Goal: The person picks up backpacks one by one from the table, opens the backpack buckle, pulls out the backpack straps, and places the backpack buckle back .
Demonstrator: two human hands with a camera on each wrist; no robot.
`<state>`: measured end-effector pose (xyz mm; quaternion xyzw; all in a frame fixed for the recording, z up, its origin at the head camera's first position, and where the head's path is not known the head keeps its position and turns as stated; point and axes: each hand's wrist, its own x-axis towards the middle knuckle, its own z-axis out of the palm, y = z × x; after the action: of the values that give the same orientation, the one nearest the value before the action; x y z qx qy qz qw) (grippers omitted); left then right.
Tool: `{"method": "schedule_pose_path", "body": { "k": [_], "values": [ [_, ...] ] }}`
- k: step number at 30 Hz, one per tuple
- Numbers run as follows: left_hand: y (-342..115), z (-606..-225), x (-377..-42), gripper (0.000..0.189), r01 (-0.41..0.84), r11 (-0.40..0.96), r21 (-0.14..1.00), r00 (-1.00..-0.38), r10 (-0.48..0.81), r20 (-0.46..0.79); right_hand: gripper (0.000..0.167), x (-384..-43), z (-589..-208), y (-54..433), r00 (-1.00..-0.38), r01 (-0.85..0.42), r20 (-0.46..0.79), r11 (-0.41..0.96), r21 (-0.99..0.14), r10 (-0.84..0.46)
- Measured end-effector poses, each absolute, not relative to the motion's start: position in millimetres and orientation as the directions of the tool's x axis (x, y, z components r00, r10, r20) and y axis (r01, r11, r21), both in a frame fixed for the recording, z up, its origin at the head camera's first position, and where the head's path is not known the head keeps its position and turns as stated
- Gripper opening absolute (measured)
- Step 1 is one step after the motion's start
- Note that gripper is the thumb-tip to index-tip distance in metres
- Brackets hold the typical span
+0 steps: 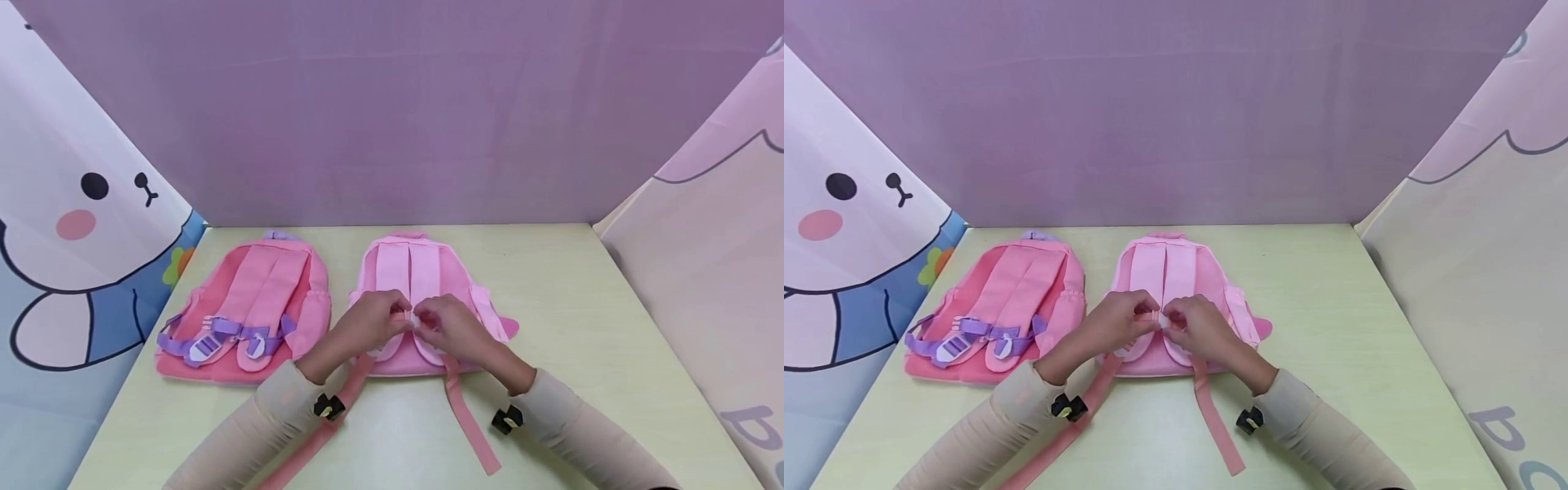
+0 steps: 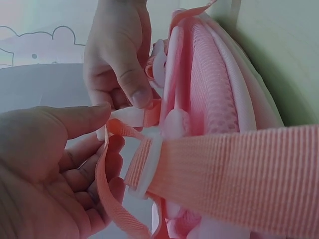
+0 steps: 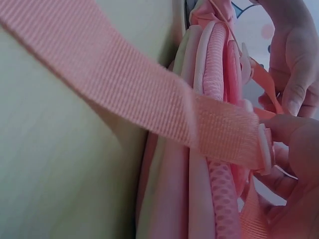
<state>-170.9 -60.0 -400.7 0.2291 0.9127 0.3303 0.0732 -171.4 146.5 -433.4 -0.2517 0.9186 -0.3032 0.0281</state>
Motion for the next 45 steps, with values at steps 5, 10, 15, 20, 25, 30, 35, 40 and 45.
{"method": "schedule_pose_path", "body": {
  "k": [5,10,15,20,25,30,35,40,45],
  "values": [
    [-63.7,-399.8,-170.9,0.014,0.353,0.695,0.627,-0.891,0.454,-0.001,0.018,-173.6,-433.8,148.3,-0.858,-0.483,0.151,0.670,-0.565,-0.491],
    [-66.2,-399.2,-170.7,0.016,0.358,0.719,0.595,-0.889,0.458,-0.020,0.018,-175.3,-433.4,148.3,-0.843,-0.523,0.210,0.659,-0.540,-0.496],
    [-67.9,-402.3,-170.7,0.020,0.308,0.731,0.609,-0.887,0.451,-0.092,0.018,-175.9,-432.3,146.7,-0.834,-0.541,0.231,0.657,-0.526,-0.502],
    [-68.1,-407.2,-171.2,0.018,0.305,0.717,0.626,-0.882,0.461,-0.098,0.016,-176.3,-433.9,146.3,-0.819,-0.569,0.248,0.672,-0.474,-0.518],
    [-67.8,-410.1,-172.2,0.019,0.341,0.710,0.617,-0.879,0.474,-0.059,0.017,-177.5,-436.0,147.1,-0.801,-0.596,0.272,0.668,-0.446,-0.533],
    [-67.6,-410.4,-172.7,0.019,0.355,0.708,0.610,-0.877,0.478,-0.044,0.017,-178.5,-436.8,147.7,-0.785,-0.618,0.290,0.663,-0.422,-0.547],
    [-68.1,-412.9,-173.7,0.018,0.368,0.703,0.608,-0.875,0.482,-0.028,0.015,-179.0,-435.7,146.9,-0.772,-0.635,0.305,0.659,-0.404,-0.557],
    [-68.9,-414.4,-174.9,0.017,0.374,0.701,0.607,-0.874,0.485,-0.021,0.014,-179.7,-435.5,146.3,-0.762,-0.648,0.316,0.656,-0.388,-0.566],
    [-70.1,-413.6,-176.0,0.016,0.392,0.702,0.595,-0.865,0.501,-0.020,0.016,-180.7,-437.1,146.4,-0.752,-0.660,0.325,0.652,-0.375,-0.574]
  ]
}}
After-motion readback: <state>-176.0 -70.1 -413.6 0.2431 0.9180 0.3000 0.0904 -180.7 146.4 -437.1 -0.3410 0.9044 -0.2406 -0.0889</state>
